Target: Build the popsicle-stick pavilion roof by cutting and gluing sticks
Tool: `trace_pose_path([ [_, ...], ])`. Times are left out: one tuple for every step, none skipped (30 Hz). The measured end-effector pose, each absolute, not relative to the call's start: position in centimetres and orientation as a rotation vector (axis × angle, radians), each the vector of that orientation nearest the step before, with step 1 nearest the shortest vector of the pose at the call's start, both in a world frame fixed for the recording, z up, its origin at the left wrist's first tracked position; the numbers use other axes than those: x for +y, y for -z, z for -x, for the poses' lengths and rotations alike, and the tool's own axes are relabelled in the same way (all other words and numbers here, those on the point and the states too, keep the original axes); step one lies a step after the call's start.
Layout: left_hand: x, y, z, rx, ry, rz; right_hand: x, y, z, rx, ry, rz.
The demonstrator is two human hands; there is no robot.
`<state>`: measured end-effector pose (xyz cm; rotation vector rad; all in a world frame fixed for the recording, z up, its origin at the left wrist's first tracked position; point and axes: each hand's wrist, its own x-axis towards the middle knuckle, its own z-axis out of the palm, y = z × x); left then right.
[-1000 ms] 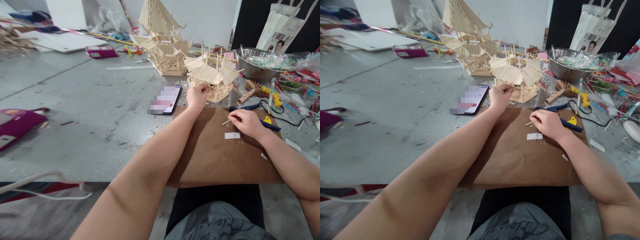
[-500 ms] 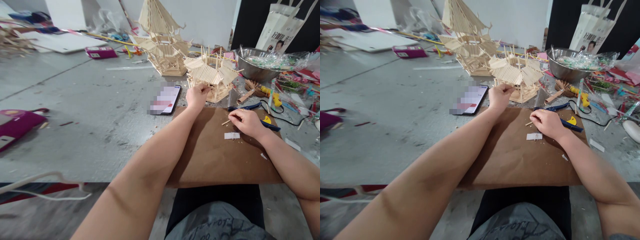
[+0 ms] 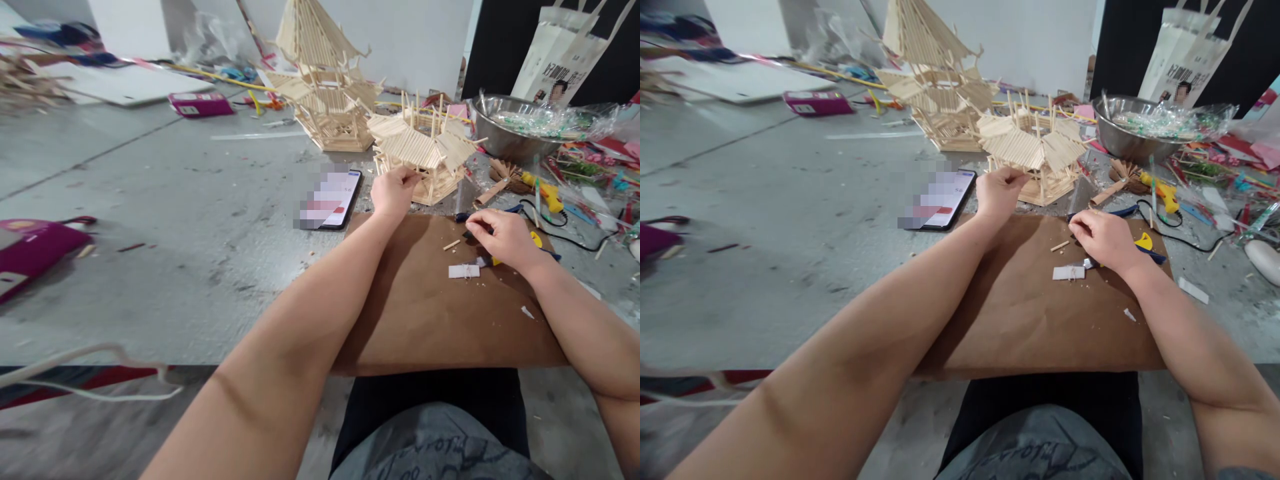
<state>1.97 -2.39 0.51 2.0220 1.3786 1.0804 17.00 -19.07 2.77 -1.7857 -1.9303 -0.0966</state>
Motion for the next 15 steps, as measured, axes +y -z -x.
trace_pose_path([
  [-2.4,-0.5,-2.0,1.382,-1.077,-2.023,-19.1,-3.0,-17.3,-1.907,0.118,1.824],
  [-2.4,-0.6,-2.0,1.386,-1.075,-2.023,-19.1,-3.3,-17.6,-1.883,0.139,1.871],
  [-2.4,-0.6,-2.0,1.389,-1.075,-2.024,-19.1,-3.5,-18.0,-1.856,0.158,1.926],
  [-2.4,-0.6,-2.0,1.391,-1.077,-2.026,-19.1,-3.7,-18.4,-1.831,0.175,1.981],
  [-2.5,-0.6,-2.0,1.394,-1.079,-2.028,-19.0,-3.9,-18.8,-1.806,0.192,2.033],
  [-2.5,-0.6,-2.0,1.396,-1.081,-2.032,-19.0,-4.1,-19.3,-1.784,0.205,2.076],
  [-2.5,-0.6,-2.0,1.396,-1.084,-2.037,-19.0,-4.3,-19.7,-1.766,0.213,2.109],
  [-2.4,-0.5,-2.0,1.394,-1.085,-2.043,-19.0,-4.4,-20.0,-1.749,0.218,2.135],
  [-2.4,-0.5,-2.0,1.392,-1.088,-2.049,-19.0,-4.5,-20.3,-1.730,0.221,2.157],
  [-2.4,-0.4,-2.0,1.391,-1.091,-2.053,-19.0,-4.6,-20.6,-1.710,0.220,2.179],
  [-2.4,-0.4,-2.0,1.390,-1.094,-2.055,-19.0,-4.6,-20.8,-1.689,0.216,2.200],
  [-2.3,-0.3,-2.0,1.390,-1.097,-2.055,-19.0,-4.6,-20.9,-1.669,0.214,2.218],
  [-2.3,-0.3,-2.0,1.390,-1.102,-2.053,-19.0,-4.6,-21.0,-1.655,0.213,2.229],
  [-2.3,-0.3,-2.0,1.386,-1.109,-2.051,-19.0,-4.6,-21.0,-1.646,0.215,2.233],
  [-2.2,-0.2,-2.0,1.379,-1.117,-2.048,-19.0,-4.6,-21.1,-1.647,0.219,2.232],
])
